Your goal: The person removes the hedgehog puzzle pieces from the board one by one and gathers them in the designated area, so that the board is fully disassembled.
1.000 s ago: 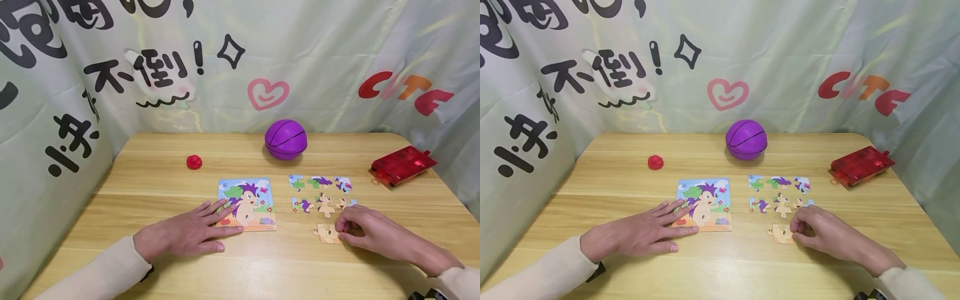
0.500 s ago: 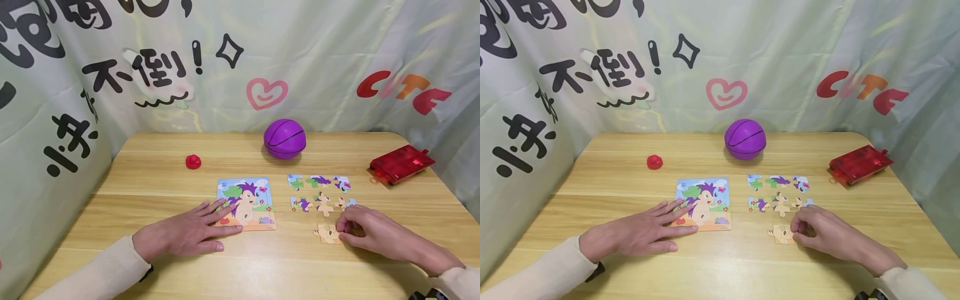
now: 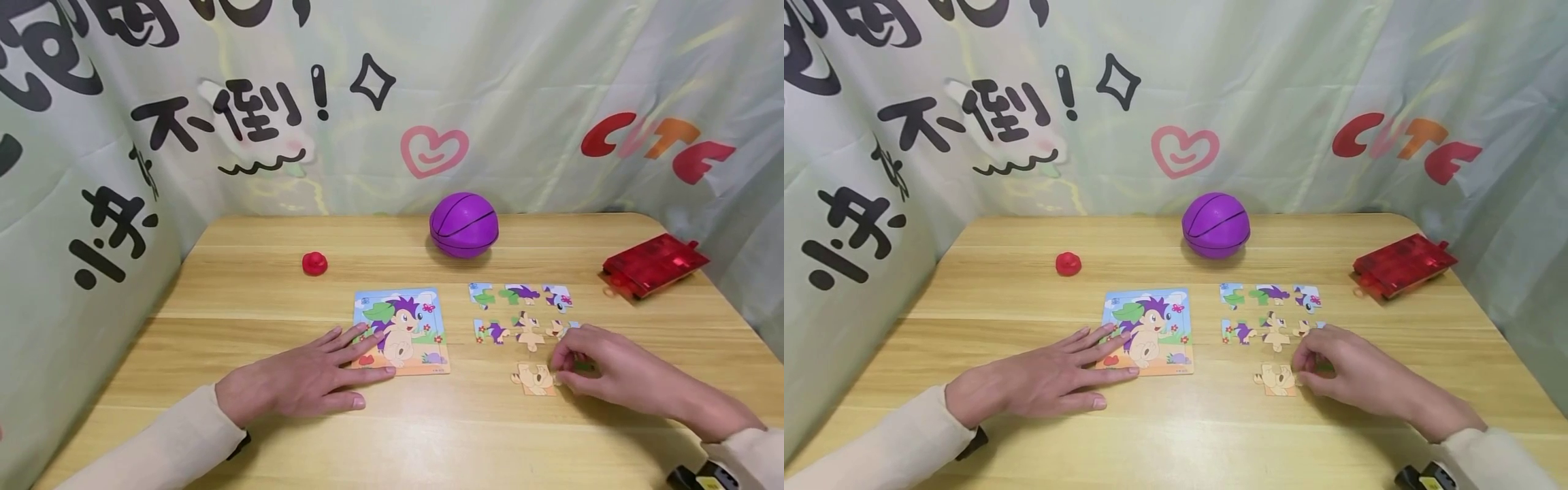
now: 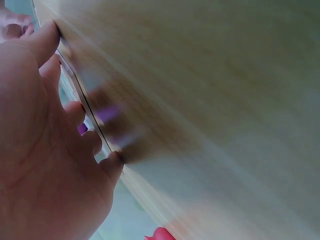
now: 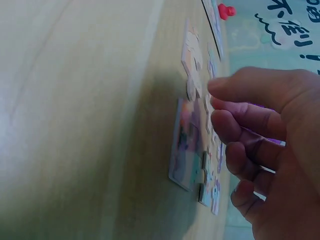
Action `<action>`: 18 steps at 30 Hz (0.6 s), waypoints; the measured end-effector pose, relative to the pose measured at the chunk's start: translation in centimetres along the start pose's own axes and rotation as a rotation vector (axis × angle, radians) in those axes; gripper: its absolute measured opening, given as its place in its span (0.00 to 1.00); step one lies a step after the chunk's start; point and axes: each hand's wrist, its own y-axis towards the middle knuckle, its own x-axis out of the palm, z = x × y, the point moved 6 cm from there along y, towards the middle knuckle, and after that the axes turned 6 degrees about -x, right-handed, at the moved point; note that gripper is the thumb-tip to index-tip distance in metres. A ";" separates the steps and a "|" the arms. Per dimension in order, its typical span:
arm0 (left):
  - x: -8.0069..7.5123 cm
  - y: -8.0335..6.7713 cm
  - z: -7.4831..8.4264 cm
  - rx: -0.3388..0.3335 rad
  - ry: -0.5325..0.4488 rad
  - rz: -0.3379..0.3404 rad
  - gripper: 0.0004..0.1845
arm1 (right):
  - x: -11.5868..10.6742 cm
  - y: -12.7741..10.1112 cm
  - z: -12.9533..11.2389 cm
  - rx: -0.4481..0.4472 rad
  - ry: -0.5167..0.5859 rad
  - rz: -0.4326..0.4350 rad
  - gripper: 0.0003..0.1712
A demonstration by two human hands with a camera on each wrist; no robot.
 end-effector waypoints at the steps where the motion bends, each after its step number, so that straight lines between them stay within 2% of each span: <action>1: 0.0 0.0 0.0 -0.001 -0.001 -0.001 0.29 | 0.2 0.0 -0.1 -0.005 0.005 -0.008 0.20; 10: 0.1 0.1 -0.1 -0.007 -0.004 -0.008 0.29 | 1.3 -0.1 0.1 0.028 0.031 -0.079 0.17; 18: 0.0 0.0 -0.1 -0.005 -0.001 0.004 0.29 | 1.3 -0.3 0.4 0.051 0.026 -0.079 0.18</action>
